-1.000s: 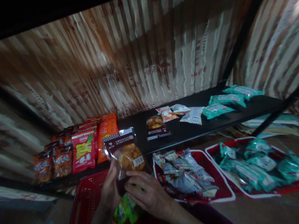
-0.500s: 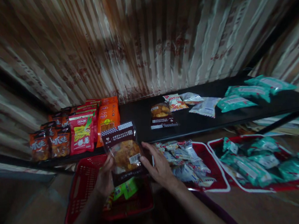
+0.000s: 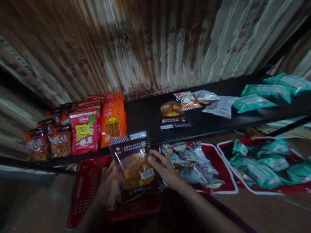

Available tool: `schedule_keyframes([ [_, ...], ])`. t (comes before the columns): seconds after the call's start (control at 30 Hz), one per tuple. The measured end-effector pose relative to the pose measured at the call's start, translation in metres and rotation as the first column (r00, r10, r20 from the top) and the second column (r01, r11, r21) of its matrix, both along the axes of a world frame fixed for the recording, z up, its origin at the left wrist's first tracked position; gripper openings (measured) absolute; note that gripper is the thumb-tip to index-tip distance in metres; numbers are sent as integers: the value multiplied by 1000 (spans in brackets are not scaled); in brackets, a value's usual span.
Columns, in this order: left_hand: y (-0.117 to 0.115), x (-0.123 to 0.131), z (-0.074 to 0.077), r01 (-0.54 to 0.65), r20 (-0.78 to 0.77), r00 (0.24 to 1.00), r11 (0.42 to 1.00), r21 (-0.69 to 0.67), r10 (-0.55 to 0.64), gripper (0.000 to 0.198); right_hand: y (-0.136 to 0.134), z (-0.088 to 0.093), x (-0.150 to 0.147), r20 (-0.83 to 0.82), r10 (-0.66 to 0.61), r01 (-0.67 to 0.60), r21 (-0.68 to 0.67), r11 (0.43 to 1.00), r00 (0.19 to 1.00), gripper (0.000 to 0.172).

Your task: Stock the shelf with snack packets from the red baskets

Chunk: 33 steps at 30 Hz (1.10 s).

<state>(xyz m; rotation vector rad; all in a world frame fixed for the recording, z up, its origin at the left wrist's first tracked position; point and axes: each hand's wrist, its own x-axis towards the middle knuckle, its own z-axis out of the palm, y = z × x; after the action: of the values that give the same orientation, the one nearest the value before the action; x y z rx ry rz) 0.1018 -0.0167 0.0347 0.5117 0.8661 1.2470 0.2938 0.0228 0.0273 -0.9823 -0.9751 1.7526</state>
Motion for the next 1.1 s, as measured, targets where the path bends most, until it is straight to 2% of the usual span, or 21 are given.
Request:
schedule_keyframes([
  [0.1,6,2,2,-102,0,995,995,7,102,42,-1,1,1,6,15,-15,-11,1000,1000,30],
  [0.23,9,8,-3,-212,5,977,973,-91,214,34,-1,-3,2,22,-31,32,-27,999,999,37],
  [0.3,9,11,-6,-212,-2,977,970,-118,213,31,-2,-6,3,34,-40,40,-4,999,999,37],
  [0.47,13,15,-10,-218,-1,976,973,-81,219,24,-3,-8,6,65,-10,6,56,998,998,29],
  [0.57,14,17,-11,-228,-37,974,969,-92,225,24,-1,-6,8,44,-86,83,61,995,995,26],
  [0.7,13,20,-10,-214,-69,976,969,-126,207,27,6,-4,13,103,-195,186,91,978,975,33],
  [0.97,15,22,-8,-207,-152,970,972,-111,189,29,11,-3,22,264,-202,141,231,963,943,35],
  [1.1,15,24,-5,-207,-237,955,972,-109,177,27,11,-4,22,299,-278,181,312,932,913,32],
])
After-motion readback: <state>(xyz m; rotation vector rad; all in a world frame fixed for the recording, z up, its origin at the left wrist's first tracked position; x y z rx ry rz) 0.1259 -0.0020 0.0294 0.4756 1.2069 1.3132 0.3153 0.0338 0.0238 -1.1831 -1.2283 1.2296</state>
